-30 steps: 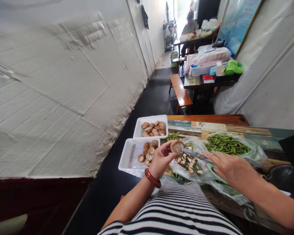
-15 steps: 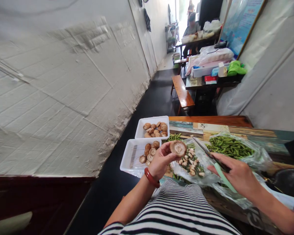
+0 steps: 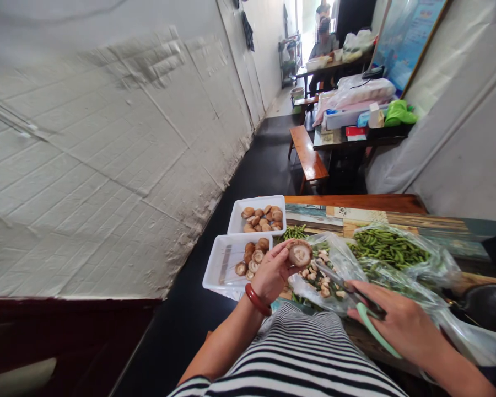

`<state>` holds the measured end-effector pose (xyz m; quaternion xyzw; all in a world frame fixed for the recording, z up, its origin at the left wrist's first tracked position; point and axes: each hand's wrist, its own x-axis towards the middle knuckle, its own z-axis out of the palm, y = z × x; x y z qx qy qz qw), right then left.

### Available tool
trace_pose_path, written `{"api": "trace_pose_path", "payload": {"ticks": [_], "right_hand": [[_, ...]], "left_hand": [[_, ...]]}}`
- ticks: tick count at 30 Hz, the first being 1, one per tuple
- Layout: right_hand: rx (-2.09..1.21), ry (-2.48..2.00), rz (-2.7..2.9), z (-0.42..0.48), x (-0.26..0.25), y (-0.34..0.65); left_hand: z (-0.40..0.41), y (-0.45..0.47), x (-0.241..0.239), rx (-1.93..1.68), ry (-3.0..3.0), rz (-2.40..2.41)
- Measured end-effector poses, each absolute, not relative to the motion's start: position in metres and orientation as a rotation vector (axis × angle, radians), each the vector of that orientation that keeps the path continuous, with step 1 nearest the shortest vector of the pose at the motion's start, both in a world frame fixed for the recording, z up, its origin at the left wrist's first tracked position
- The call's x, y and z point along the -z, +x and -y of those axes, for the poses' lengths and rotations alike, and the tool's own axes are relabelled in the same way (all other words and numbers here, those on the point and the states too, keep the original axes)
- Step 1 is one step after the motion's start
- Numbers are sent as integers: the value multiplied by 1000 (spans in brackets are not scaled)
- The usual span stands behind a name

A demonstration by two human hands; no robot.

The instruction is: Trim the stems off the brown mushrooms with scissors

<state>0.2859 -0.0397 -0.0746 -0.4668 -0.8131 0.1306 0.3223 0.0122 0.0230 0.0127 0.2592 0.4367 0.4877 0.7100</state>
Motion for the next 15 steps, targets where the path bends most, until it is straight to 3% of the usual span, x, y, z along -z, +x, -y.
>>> {"api": "trace_pose_path", "payload": {"ticks": [15], "right_hand": [[-890, -1403, 1876, 34, 74, 259]], "left_hand": [[-14, 7, -11, -1065, 522, -927]]}}
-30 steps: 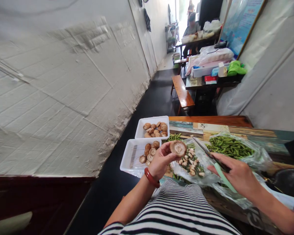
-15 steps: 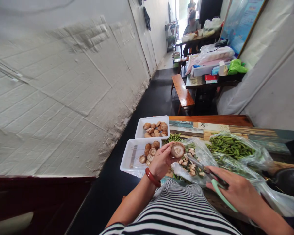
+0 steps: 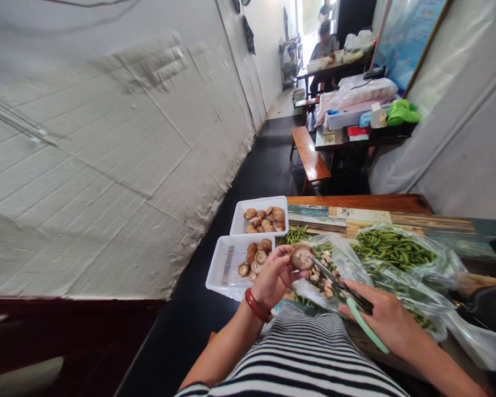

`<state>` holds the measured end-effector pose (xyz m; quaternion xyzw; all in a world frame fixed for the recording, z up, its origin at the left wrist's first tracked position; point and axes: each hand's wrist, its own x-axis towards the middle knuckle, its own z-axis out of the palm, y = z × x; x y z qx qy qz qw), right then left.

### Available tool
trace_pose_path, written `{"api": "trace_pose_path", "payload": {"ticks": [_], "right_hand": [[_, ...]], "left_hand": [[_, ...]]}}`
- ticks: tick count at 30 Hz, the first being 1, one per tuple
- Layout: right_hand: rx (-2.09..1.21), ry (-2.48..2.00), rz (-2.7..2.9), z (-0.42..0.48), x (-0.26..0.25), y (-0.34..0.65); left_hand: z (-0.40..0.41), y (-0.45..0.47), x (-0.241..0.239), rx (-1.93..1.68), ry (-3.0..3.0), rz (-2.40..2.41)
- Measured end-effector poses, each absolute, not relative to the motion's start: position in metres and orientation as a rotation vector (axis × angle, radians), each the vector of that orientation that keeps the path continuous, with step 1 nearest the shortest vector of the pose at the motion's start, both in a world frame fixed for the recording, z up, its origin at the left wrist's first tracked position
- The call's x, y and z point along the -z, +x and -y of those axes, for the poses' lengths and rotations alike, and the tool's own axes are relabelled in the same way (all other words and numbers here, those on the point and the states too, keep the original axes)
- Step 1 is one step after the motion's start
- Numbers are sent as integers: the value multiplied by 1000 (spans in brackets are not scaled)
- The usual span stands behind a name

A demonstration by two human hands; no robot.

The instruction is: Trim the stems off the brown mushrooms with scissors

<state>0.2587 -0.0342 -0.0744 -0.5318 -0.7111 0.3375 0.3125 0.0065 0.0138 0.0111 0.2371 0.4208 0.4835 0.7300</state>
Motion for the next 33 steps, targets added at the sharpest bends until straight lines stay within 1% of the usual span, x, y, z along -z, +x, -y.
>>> {"api": "trace_pose_path", "payload": {"ticks": [3, 6, 8, 10, 12, 14, 17, 20, 33], "right_hand": [[-1055, -1416, 1757, 36, 72, 261], [-1222, -1337, 1643, 44, 76, 266], [-1237, -1303, 1618, 50, 82, 270], [-1082, -1370, 1655, 55, 90, 271], [-828, -1443, 1736, 58, 96, 270], [-629, -1404, 1857, 58, 97, 268], [-448, -1320, 2026, 56, 89, 264], [-272, -1331, 2093, 52, 75, 259], [70, -1269, 2265, 28, 49, 277]], "left_hand": [[-12, 6, -11, -1038, 535, -941], [-12, 4, -9, -1030, 539, -942], [-11, 3, -8, -1040, 526, -930], [-11, 3, -7, -1066, 523, -926], [-11, 4, -7, -1088, 540, -935], [-11, 6, -7, -1099, 569, -947], [-10, 10, -8, -1093, 614, -950], [-9, 12, -10, -1086, 659, -945], [-7, 12, -11, -1114, 712, -1016]]}}
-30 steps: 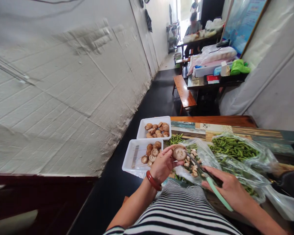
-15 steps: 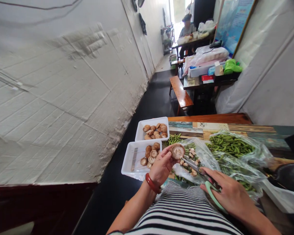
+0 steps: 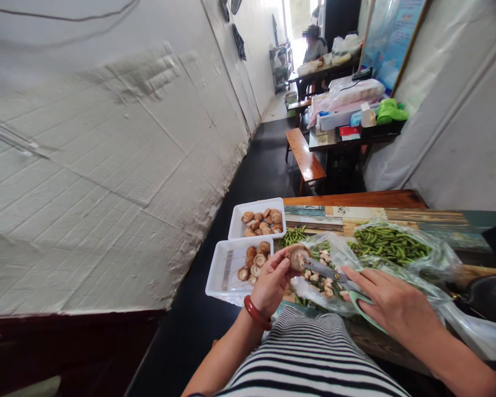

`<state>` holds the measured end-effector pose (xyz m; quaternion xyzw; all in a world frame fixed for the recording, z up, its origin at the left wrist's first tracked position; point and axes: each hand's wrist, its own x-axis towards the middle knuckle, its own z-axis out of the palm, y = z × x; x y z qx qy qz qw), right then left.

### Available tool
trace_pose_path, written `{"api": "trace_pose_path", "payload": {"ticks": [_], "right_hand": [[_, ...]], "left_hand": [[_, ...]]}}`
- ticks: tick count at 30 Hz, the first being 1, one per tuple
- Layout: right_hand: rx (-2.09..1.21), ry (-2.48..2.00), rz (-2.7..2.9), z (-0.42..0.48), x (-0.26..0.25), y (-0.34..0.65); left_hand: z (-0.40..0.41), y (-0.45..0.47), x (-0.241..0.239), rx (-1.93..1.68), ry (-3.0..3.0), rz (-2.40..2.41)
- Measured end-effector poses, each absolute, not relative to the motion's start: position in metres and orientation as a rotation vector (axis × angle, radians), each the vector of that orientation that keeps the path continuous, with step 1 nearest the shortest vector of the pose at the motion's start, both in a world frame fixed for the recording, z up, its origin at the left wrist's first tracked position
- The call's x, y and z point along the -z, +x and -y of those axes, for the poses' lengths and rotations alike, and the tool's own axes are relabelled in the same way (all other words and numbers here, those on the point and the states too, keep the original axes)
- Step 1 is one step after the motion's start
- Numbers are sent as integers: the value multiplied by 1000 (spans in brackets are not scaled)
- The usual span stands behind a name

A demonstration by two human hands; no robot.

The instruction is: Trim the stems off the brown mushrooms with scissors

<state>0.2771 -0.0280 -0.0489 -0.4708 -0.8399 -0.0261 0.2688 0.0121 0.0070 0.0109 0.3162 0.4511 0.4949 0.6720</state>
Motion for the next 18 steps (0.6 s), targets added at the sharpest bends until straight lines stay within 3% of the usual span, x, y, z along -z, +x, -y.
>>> {"api": "trace_pose_path", "payload": {"ticks": [18], "right_hand": [[127, -1237, 2369, 16, 33, 286]], "left_hand": [[-8, 16, -6, -1101, 712, -1051]]}}
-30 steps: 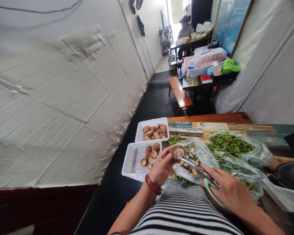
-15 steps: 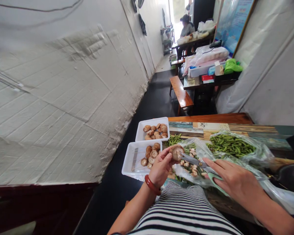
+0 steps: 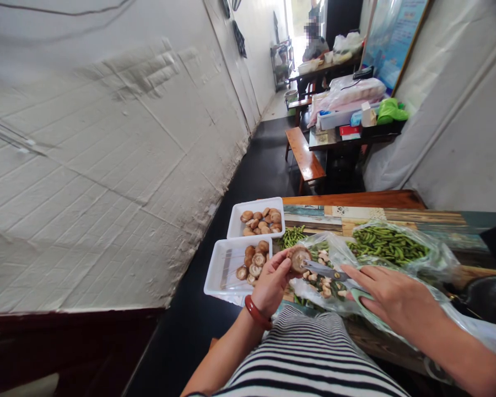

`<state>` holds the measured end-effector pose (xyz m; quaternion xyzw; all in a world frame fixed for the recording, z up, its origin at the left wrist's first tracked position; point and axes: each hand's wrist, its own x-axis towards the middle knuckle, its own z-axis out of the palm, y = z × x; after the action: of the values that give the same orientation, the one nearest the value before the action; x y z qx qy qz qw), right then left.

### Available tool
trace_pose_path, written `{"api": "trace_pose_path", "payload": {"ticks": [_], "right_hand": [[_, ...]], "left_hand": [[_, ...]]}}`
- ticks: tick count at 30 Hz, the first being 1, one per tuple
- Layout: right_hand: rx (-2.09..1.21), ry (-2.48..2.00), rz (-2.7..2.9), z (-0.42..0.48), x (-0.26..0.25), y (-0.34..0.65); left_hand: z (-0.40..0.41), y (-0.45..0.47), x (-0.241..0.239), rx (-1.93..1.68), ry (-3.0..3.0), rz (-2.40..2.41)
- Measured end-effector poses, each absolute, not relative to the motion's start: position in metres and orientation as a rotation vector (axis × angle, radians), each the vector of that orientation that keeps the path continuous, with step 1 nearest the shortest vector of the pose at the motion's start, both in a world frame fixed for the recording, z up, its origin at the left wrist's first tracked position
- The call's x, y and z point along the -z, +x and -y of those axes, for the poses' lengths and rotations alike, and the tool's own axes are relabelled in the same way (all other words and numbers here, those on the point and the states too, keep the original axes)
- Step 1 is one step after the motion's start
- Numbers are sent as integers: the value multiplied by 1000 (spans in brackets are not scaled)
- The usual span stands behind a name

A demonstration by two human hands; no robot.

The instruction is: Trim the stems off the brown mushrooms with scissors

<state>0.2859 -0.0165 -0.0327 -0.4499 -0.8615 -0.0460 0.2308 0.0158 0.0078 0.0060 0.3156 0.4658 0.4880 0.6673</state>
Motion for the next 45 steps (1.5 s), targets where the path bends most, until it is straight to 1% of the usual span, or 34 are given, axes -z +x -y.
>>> {"api": "trace_pose_path", "payload": {"ticks": [15, 19, 22, 25, 28, 31, 34, 40, 45], "right_hand": [[16, -1109, 2448, 6, 31, 284], [-5, -1123, 2469, 7, 39, 288], [-87, -1144, 2447, 11, 49, 288], [-315, -1164, 2317, 16, 57, 281], [-644, -1239, 2073, 21, 62, 273], [-953, -1350, 1849, 27, 62, 269], [-1195, -1421, 1757, 34, 59, 266], [-1540, -1249, 1679, 46, 54, 242], [-1738, -1290, 1252, 59, 71, 229]], "left_hand": [[-5, 18, -10, -1072, 816, -1117], [-5, 18, -11, -1057, 804, -1115], [-5, 18, -11, -1057, 766, -1093], [-6, 17, -12, -1071, 707, -1047], [-6, 16, -13, -1095, 647, -1007], [-5, 15, -12, -1116, 612, -992], [-5, 15, -10, -1143, 630, -976], [-2, 22, -9, -1171, 753, -996], [-1, 24, -7, -1241, 836, -1079]]}}
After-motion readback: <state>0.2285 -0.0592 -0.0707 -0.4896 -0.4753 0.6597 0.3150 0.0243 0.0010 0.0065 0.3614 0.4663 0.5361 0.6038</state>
